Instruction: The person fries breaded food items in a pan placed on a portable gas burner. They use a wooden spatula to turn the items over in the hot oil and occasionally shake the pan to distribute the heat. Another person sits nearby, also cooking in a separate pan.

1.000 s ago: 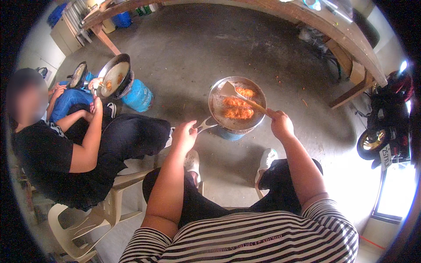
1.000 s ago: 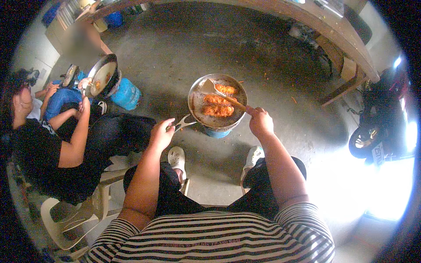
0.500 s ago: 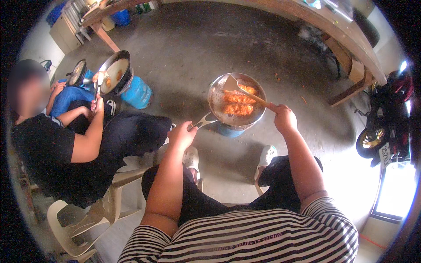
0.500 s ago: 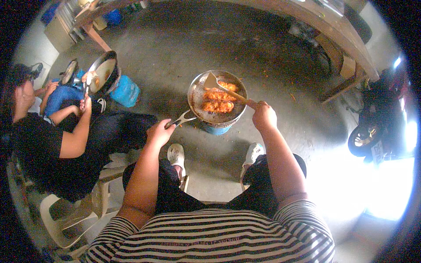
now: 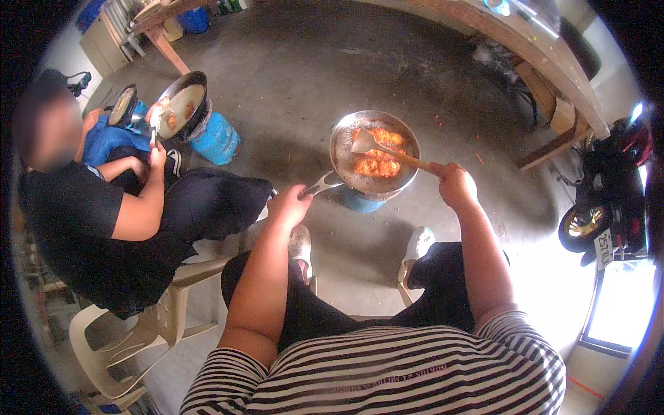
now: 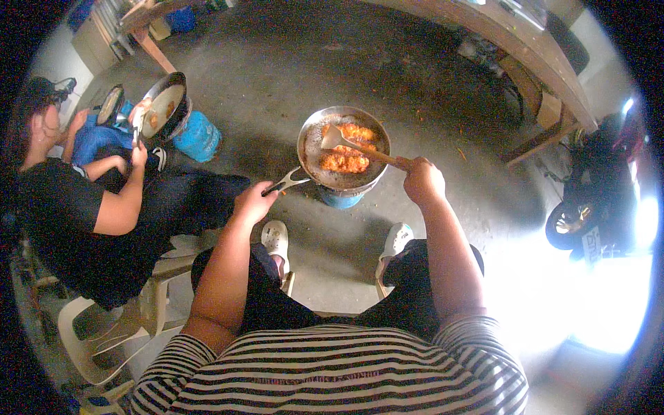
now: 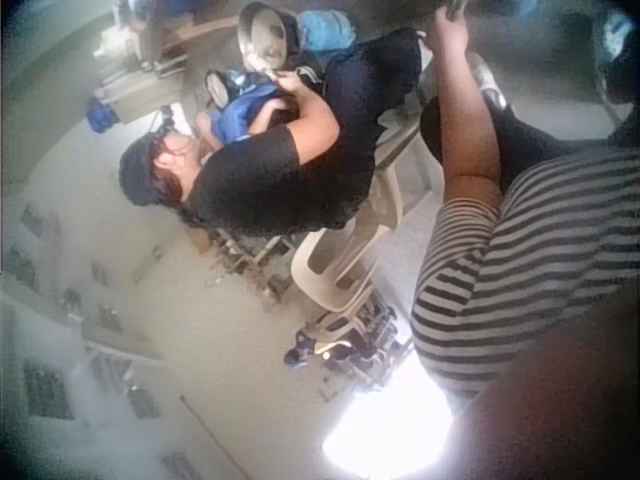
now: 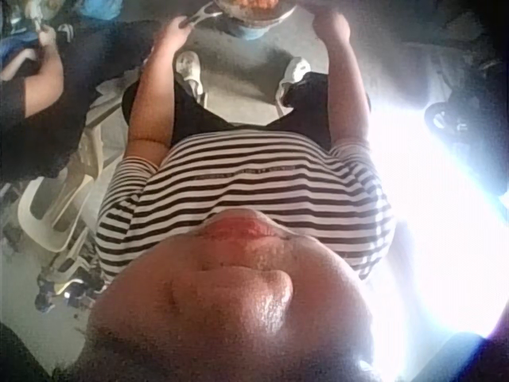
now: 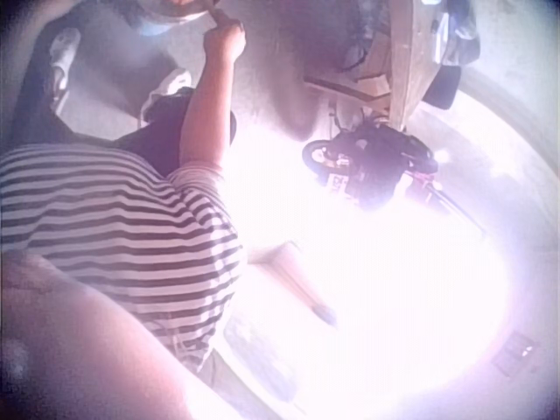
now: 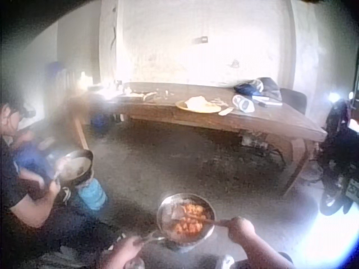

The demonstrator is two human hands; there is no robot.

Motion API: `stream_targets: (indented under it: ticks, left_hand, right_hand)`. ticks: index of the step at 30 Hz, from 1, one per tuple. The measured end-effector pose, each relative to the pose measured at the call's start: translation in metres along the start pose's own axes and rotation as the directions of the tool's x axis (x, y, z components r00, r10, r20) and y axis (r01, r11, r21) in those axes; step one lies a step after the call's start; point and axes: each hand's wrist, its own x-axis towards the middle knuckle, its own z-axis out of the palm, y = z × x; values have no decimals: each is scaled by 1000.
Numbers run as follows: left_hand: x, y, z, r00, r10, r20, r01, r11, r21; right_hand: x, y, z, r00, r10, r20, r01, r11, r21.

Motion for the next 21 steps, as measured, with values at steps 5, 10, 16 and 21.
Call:
stream_targets:
  ticks: [5,10,16,21]
  left_hand:
    - [-1,-4,2,1000,-20,5,20,1000,3]
    - [0,-5,2,999,-33,39,33,999,-7]
    - [-2,1,-2,997,-44,62,45,999,-7]
    - [-2,-5,0,998,-50,31,51,999,-15]
  right_hand:
    - [-16,-12,-18,987,-148,-55,147,989,-26]
    - [-21,-12,-34,981,-195,24,196,980,-26]
    - [-16,1,-25,981,-192,41,194,980,-47]
    - [-21,-6,-37,973,-224,61,227,973,-46]
